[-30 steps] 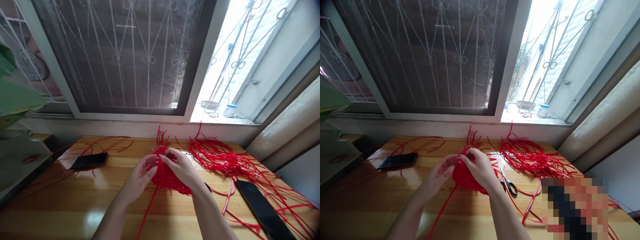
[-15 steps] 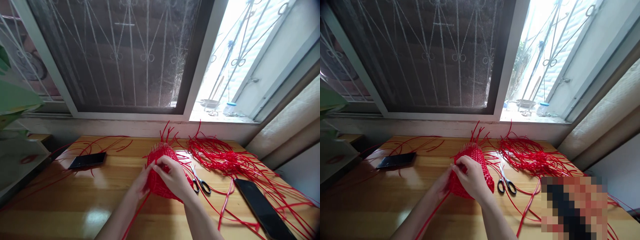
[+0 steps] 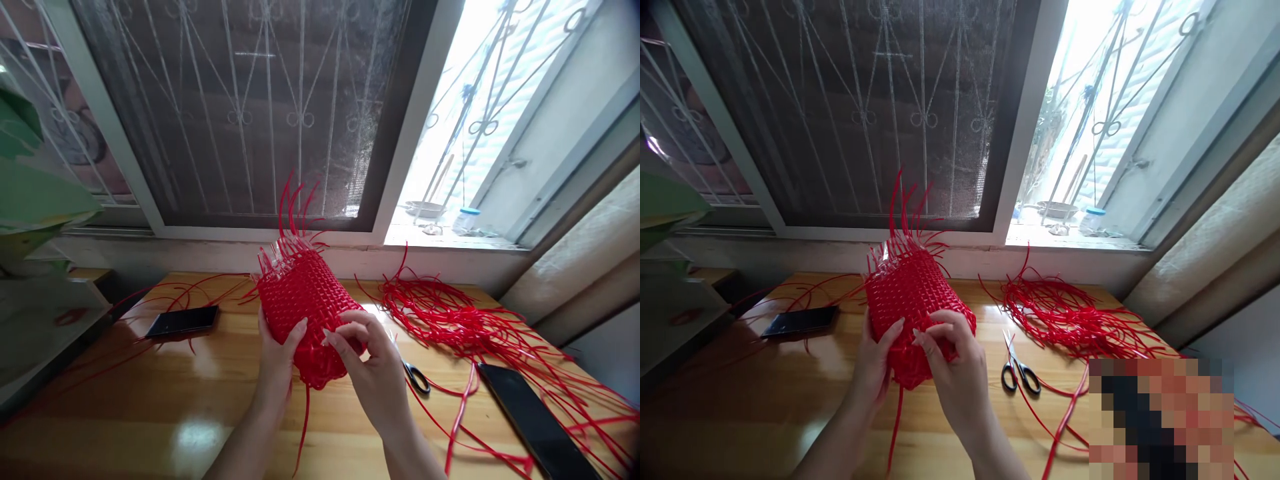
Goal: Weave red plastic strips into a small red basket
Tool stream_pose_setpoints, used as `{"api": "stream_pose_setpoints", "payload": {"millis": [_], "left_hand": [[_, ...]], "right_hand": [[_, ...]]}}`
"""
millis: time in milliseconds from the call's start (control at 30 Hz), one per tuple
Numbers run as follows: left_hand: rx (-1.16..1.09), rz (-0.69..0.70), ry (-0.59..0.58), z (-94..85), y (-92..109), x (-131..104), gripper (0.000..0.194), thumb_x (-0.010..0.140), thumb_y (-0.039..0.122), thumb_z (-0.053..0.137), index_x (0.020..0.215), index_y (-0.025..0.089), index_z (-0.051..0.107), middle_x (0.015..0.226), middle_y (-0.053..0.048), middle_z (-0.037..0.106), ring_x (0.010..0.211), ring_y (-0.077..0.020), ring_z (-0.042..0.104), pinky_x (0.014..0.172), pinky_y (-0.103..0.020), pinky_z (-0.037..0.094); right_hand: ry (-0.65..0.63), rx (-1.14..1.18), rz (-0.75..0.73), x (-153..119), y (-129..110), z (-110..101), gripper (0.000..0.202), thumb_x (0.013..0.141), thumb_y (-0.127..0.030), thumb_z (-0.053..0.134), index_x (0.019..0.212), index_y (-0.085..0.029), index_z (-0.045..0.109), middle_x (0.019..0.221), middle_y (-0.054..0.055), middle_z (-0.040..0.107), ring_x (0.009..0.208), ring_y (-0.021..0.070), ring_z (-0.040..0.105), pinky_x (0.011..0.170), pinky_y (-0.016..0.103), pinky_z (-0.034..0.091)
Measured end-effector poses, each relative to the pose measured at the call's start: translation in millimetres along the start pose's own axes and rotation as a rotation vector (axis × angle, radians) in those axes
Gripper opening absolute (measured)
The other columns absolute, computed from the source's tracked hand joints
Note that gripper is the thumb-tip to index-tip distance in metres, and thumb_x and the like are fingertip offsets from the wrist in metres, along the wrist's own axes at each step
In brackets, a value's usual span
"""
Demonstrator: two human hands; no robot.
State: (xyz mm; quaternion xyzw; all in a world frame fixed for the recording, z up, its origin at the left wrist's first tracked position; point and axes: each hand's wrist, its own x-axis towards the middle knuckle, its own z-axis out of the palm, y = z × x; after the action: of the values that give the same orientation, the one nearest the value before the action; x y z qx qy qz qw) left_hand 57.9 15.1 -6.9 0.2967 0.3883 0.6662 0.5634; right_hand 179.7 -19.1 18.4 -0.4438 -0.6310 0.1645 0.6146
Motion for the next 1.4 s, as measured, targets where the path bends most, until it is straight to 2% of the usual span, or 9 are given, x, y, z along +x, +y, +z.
{"api": "stream_pose_setpoints", "payload": {"millis": [200,333,500,600,667,867,1000,1200,1400], "left_hand": [[0.015,0.027,0.008,-2.4,6.9,-0.5,0.078,0.071,0.031,0.077,0.138,0.03,0.036,0.135,-0.009,0.059,0.123,-0.0274,0.06,0.103,-0.042,0.051],[0.03,0.06,0.031,-3.2,9.2,-0.2,0.084,0.072,0.033,0.076,0.143,0.031,0.031,0.137,-0.009,0.058,0.124,-0.0273,0.059,0.103,-0.042,0.05],[0.082,0.09,0.044,-4.8,10.0,-1.5,0.093,0.066,0.032,0.081,0.144,0.032,0.03,0.141,-0.01,0.054,0.122,-0.0292,0.06,0.1,-0.043,0.053],[0.098,0.081,0.037,-5.8,9.4,-1.6,0.096,0.065,0.032,0.082,0.144,0.032,0.029,0.139,-0.01,0.055,0.12,-0.03,0.061,0.097,-0.042,0.055],[0.093,0.088,0.032,-6.1,9.4,-1.0,0.095,0.066,0.032,0.081,0.145,0.031,0.028,0.139,-0.01,0.055,0.121,-0.0294,0.06,0.097,-0.041,0.054],[0.084,0.12,0.049,-6.8,12.9,0.6,0.093,0.069,0.031,0.08,0.146,0.033,0.029,0.142,-0.009,0.053,0.123,-0.027,0.059,0.1,-0.039,0.053],[0.069,0.123,0.079,-6.9,16.9,-1.2,0.093,0.069,0.03,0.08,0.146,0.034,0.028,0.145,-0.008,0.051,0.126,-0.0282,0.057,0.103,-0.041,0.051],[-0.06,0.144,0.132,-1.5,22.6,-6.4,0.088,0.069,0.033,0.08,0.144,0.036,0.034,0.143,-0.006,0.053,0.123,-0.0283,0.058,0.096,-0.038,0.055],[-0.096,0.209,0.19,-0.1,20.1,-7.0,0.087,0.067,0.033,0.083,0.142,0.035,0.039,0.137,-0.007,0.058,0.115,-0.0249,0.062,0.091,-0.036,0.056]], "right_hand": [[0.089,0.021,-0.034,-8.9,-1.6,4.5,0.008,0.088,-0.018,0.062,0.094,-0.024,0.062,0.08,0.0,0.065,0.069,0.011,0.059,0.06,0.02,0.05],[0.022,0.034,-0.078,-10.7,-8.1,-0.6,0.013,0.091,-0.016,0.057,0.093,-0.024,0.067,0.082,0.002,0.067,0.069,0.0119,0.059,0.061,0.021,0.051],[0.034,0.16,0.05,-8.9,-14.9,0.0,0.008,0.089,-0.021,0.06,0.096,-0.023,0.063,0.071,0.0,0.065,0.059,0.0106,0.058,0.055,0.02,0.05],[-0.026,0.341,0.186,-7.9,-18.6,1.3,0.018,0.091,-0.029,0.06,0.107,-0.024,0.053,0.062,-0.004,0.057,0.052,0.0096,0.052,0.048,0.018,0.045],[-0.079,0.397,0.221,-7.8,-21.1,1.9,0.016,0.092,-0.032,0.058,0.102,-0.024,0.05,0.059,-0.006,0.051,0.05,0.0082,0.046,0.045,0.016,0.039],[-0.146,0.188,0.143,-10.0,-23.9,-0.6,0.011,0.09,-0.022,0.053,0.097,-0.022,0.045,0.059,-0.007,0.045,0.052,0.0084,0.042,0.048,0.017,0.037],[-0.301,0.151,0.185,-11.5,-23.5,-9.3,0.011,0.085,-0.016,0.054,0.09,-0.022,0.046,0.068,-0.004,0.05,0.058,0.009,0.046,0.052,0.018,0.039],[-0.346,0.424,0.363,-14.4,-17.8,-11.2,0.013,0.087,-0.023,0.06,0.091,-0.021,0.048,0.074,-0.003,0.049,0.064,0.0083,0.044,0.058,0.018,0.038],[-0.406,0.643,0.478,-13.6,-18.2,-2.6,0.033,0.084,-0.042,0.07,0.087,-0.019,0.046,0.067,-0.005,0.046,0.058,0.0066,0.04,0.054,0.017,0.034]]}}
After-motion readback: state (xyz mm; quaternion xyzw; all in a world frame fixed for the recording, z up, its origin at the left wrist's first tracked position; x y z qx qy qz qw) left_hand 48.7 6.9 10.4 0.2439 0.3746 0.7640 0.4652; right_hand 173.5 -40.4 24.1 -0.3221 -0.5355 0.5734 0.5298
